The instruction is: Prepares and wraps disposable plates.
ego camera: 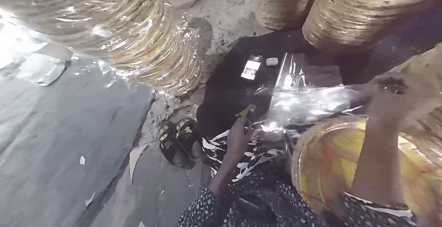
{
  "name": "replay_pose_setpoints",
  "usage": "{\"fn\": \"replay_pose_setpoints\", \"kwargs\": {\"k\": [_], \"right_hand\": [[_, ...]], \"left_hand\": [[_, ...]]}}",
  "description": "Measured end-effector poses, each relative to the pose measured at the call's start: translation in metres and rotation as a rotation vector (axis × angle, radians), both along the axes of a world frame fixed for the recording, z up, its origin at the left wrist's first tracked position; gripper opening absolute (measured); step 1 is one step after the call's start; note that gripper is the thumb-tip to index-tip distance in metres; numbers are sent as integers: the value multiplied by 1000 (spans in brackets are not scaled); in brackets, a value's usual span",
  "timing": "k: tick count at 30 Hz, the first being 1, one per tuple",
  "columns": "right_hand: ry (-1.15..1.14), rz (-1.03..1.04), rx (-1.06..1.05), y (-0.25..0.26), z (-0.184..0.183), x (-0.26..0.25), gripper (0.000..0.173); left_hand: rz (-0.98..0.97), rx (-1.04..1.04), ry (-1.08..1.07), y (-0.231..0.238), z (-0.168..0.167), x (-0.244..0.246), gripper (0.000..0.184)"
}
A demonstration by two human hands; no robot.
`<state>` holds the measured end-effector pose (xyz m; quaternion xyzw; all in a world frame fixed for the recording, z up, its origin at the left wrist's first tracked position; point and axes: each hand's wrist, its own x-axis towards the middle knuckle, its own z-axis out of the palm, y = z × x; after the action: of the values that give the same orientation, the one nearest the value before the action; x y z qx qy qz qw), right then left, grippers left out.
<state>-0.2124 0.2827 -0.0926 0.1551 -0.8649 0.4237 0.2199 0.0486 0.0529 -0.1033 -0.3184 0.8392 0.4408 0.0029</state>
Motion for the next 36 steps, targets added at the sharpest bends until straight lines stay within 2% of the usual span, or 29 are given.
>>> {"fn": "replay_pose_setpoints", "kwargs": {"k": [2, 4, 5, 7, 9, 11, 14, 16, 18, 20, 21, 22, 24, 26, 28, 29, 32, 34, 36], "right_hand": [[-209, 24, 32, -7, 22, 16, 23], [-362, 161, 187, -6, 18, 27, 26], [-449, 269, 292, -5, 14, 31, 29], [-599, 498, 464, -5, 12, 38, 44], [-618, 656, 521, -8, 20, 45, 62], [-600, 807, 528, -10, 42, 53, 76], [-463, 1134, 503, -13, 68, 62, 84], [-458, 1229, 532, -17, 74, 65, 86], [-560, 1087, 536, -22, 69, 68, 74], [-642, 820, 564, -33, 55, 68, 49], [-636, 762, 558, -38, 47, 67, 40], [-611, 785, 529, -40, 42, 65, 37], [-595, 947, 490, -39, 40, 60, 41], [-560, 1014, 444, -33, 42, 57, 45], [-439, 877, 289, -35, 48, 63, 48], [-366, 830, 193, -42, 50, 69, 56], [-346, 943, 45, -71, 51, 95, 76], [-310, 1060, 26, -88, 41, 104, 68], [-246, 1066, 15, -98, 27, 105, 43]], "left_hand": [[193, 190, 328, -4, -6, -3, 24], [427, 439, 618, -2, 1, -14, 13], [519, 510, 700, -2, 11, -22, 13], [559, 502, 784, 0, 28, -34, 15], [456, 435, 795, 4, 37, -40, 14], [223, 261, 727, 8, 45, -40, 18], [-60, -24, 603, 10, 63, -45, 22], [-140, -119, 608, 5, 68, -46, 22], [-132, -185, 620, -7, 70, -43, 20], [-49, -255, 611, -26, 72, -37, 20], [-9, -297, 586, -38, 75, -32, 21], [26, -343, 562, -51, 78, -29, 23], [58, -422, 485, -72, 87, -21, 25], [15, -491, 412, -79, 95, -15, 25], [-138, -471, 370, -73, 100, -16, 22], [-255, -432, 353, -64, 100, -18, 21], [-635, -322, 383, -36, 96, -33, 23], [-810, -323, 466, -28, 95, -43, 19], [-831, -323, 456, -29, 99, -42, 18]]}}
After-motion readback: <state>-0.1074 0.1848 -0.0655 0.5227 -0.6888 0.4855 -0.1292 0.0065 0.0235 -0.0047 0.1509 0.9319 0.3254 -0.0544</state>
